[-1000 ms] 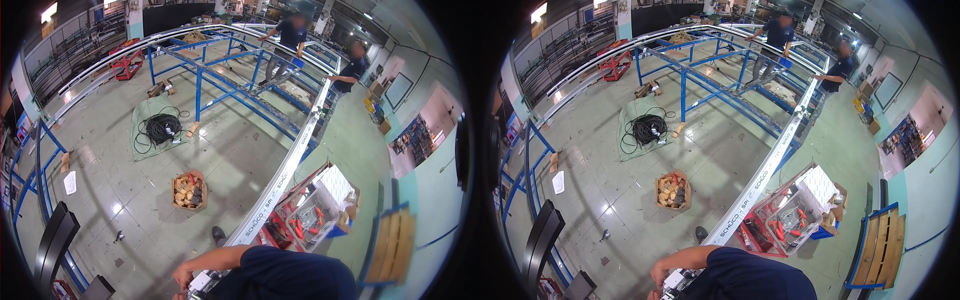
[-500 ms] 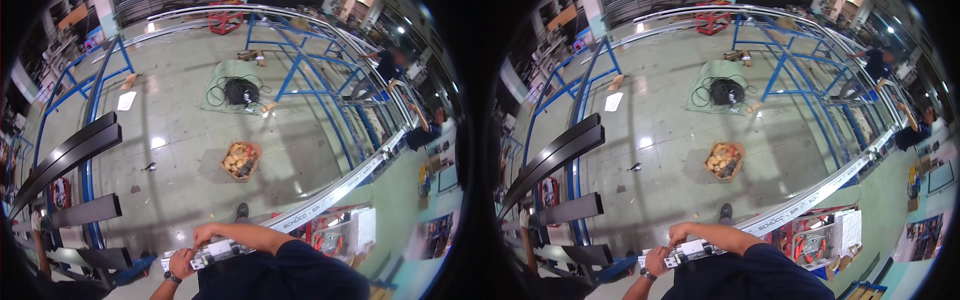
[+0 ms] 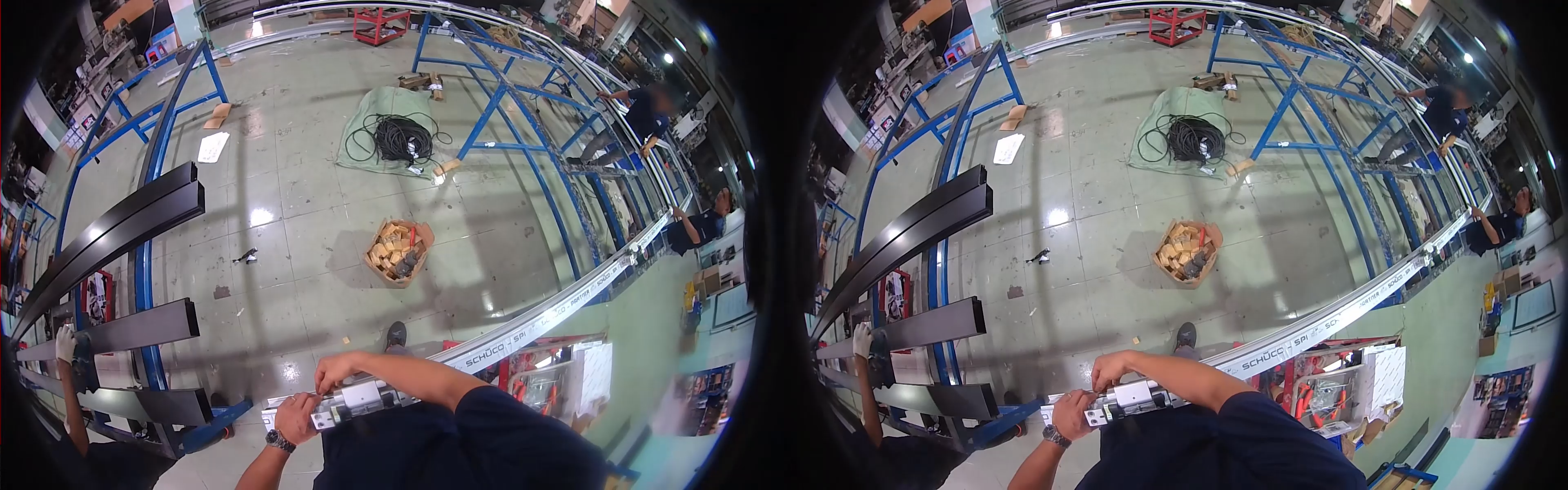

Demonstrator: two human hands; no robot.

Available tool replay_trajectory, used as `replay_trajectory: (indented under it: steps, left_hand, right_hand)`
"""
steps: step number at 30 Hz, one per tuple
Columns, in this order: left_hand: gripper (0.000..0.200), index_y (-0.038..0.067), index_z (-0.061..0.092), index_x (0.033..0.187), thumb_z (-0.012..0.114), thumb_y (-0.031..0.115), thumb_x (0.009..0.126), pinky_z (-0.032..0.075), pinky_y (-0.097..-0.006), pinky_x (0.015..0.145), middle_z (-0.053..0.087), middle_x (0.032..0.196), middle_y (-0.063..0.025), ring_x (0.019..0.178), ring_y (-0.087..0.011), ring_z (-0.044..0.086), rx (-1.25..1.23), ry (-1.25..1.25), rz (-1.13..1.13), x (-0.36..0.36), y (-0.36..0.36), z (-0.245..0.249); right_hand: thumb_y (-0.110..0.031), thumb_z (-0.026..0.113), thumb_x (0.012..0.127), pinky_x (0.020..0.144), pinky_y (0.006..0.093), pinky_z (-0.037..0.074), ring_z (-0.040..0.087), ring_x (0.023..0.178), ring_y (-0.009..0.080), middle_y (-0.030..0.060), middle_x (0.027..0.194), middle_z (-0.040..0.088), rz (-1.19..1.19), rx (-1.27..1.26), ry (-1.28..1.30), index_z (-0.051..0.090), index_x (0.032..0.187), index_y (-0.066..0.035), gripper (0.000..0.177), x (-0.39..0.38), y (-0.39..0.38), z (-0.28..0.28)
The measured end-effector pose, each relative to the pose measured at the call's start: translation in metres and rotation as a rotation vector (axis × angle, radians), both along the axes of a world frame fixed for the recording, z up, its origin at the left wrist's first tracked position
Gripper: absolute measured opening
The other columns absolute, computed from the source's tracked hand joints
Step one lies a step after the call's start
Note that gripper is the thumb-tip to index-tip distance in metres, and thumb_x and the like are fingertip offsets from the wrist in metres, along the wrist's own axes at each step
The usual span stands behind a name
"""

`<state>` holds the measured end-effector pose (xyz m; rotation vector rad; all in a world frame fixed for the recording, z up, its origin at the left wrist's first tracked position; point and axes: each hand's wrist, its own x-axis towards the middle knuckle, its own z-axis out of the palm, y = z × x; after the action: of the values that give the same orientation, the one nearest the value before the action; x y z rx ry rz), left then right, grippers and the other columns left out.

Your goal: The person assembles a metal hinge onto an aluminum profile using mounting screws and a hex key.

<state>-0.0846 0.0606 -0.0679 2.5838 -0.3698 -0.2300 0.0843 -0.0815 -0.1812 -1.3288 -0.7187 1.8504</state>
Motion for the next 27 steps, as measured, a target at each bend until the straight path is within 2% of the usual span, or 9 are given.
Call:
replay_trajectory:
  steps: [5,9,14,20,27]
  left_hand:
    - [0.058,0.01,0.061,0.111,0.083,0.027,0.061,0.051,-0.0389,0.076,0.061,0.098,-0.0078,0.091,-0.0274,0.063,-0.029,-0.016,0.009,-0.001,0.0,-0.004]
    - [0.058,0.009,0.062,0.111,0.084,0.028,0.06,0.051,-0.0397,0.076,0.062,0.098,-0.0085,0.091,-0.0277,0.063,-0.011,0.003,0.013,-0.001,0.0,-0.005]
    - [0.059,0.009,0.061,0.107,0.086,0.029,0.058,0.051,-0.0406,0.071,0.062,0.094,-0.0087,0.084,-0.0303,0.064,-0.038,-0.068,0.007,0.001,-0.002,-0.002]
    - [0.058,0.009,0.062,0.111,0.084,0.028,0.06,0.051,-0.0404,0.077,0.062,0.097,-0.0084,0.091,-0.0286,0.063,-0.016,-0.003,0.025,-0.001,-0.003,0.0]
    - [0.059,0.009,0.061,0.111,0.084,0.028,0.06,0.051,-0.0404,0.076,0.062,0.097,-0.008,0.09,-0.0282,0.063,-0.028,-0.022,0.013,0.0,-0.001,-0.002]
  right_hand:
    - [-0.016,0.076,0.082,0.061,0.0273,0.05,0.063,0.071,0.0124,0.0049,0.08,0.07,-0.022,0.058,0.085,0.074,0.097,-0.003,0.02,-0.001,0.001,0.0]
    - [-0.017,0.077,0.081,0.058,0.0277,0.05,0.063,0.067,0.013,0.0044,0.075,0.068,-0.026,-0.024,-0.017,0.072,0.09,-0.002,0.018,-0.002,0.003,0.001]
    - [-0.02,0.077,0.082,0.056,0.0284,0.05,0.062,0.062,0.0131,0.004,0.07,0.067,-0.06,-0.035,0.068,0.07,0.083,-0.002,0.019,-0.002,0.0,-0.006]
    - [-0.019,0.076,0.082,0.057,0.0284,0.049,0.062,0.066,0.0129,0.0034,0.074,0.068,0.001,-0.079,-0.02,0.071,0.088,-0.002,0.019,0.0,0.003,-0.009]
    - [-0.017,0.076,0.082,0.058,0.0266,0.048,0.062,0.069,0.0121,0.0025,0.076,0.068,-0.038,-0.031,0.088,0.072,0.09,-0.002,0.018,0.002,-0.002,0.003]
